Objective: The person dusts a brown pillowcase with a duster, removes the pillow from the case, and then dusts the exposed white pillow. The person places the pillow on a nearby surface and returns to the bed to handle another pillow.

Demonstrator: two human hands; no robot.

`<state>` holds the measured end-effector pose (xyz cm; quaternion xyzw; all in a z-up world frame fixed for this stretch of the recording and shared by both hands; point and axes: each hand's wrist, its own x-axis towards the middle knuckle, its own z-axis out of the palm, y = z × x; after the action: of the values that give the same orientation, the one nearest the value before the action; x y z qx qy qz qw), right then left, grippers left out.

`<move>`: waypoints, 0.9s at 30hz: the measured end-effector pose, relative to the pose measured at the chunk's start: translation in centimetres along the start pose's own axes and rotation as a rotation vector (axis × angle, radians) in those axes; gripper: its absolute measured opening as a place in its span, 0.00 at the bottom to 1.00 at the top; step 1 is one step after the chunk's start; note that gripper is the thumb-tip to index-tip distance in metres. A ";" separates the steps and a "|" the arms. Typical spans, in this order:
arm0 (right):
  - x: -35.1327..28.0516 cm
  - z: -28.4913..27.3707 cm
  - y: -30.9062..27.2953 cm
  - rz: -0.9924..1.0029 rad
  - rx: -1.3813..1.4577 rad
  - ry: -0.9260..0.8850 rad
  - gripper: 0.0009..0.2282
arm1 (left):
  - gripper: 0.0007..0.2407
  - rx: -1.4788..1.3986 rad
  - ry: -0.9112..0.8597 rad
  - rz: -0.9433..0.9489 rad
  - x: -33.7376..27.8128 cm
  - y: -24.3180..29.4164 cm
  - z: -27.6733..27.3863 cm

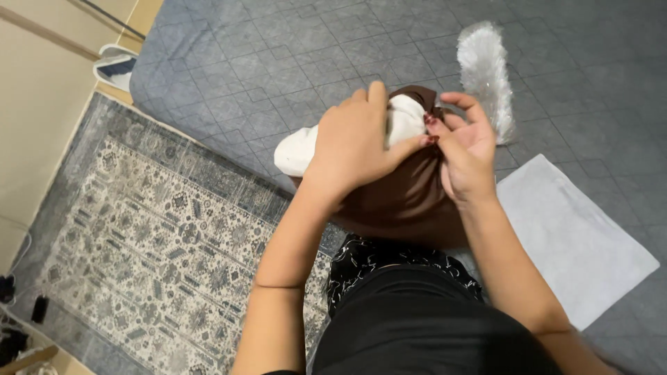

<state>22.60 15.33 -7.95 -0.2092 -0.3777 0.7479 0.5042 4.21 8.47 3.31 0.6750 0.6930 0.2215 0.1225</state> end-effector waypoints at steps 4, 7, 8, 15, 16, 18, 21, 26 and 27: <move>0.7 -0.4 -0.4 0.075 -0.010 0.048 0.14 | 0.38 -0.034 -0.052 -0.121 -0.4 -1.2 -0.1; 0.9 0.1 -1.3 0.120 -0.063 0.086 0.13 | 0.40 -0.047 -0.148 -0.169 -0.4 -1.6 0.2; 1.1 0.1 -1.4 0.092 -0.110 0.074 0.13 | 0.37 -0.047 -0.166 -0.163 -0.5 -1.7 0.4; 1.4 -1.2 -3.5 0.152 -0.178 0.043 0.16 | 0.20 -0.135 0.047 0.067 -2.3 -1.9 2.5; 1.4 -1.0 -3.7 0.151 -0.178 0.042 0.16 | 0.20 -0.134 0.049 0.067 -2.7 -1.6 2.2; 1.3 -0.9 -4.3 0.146 -0.183 0.062 0.16 | 0.16 -0.196 0.169 0.109 -3.5 -0.9 1.9; 1.4 -1.0 -4.7 0.147 -0.173 0.069 0.15 | 0.11 -0.210 0.219 0.131 -4.7 0.1 1.0; 1.2 -2.0 -6.0 0.120 -0.148 0.062 0.14 | 0.07 -0.162 0.300 0.214 -6.5 1.7 -0.9; 1.1 -2.0 -6.3 0.103 -0.130 0.059 0.14 | 0.06 -0.125 0.325 0.243 -6.9 2.0 -1.4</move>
<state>27.36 18.37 -4.23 -0.2825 -0.3993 0.7401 0.4615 5.74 1.46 4.60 0.7001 0.6020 0.3831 0.0233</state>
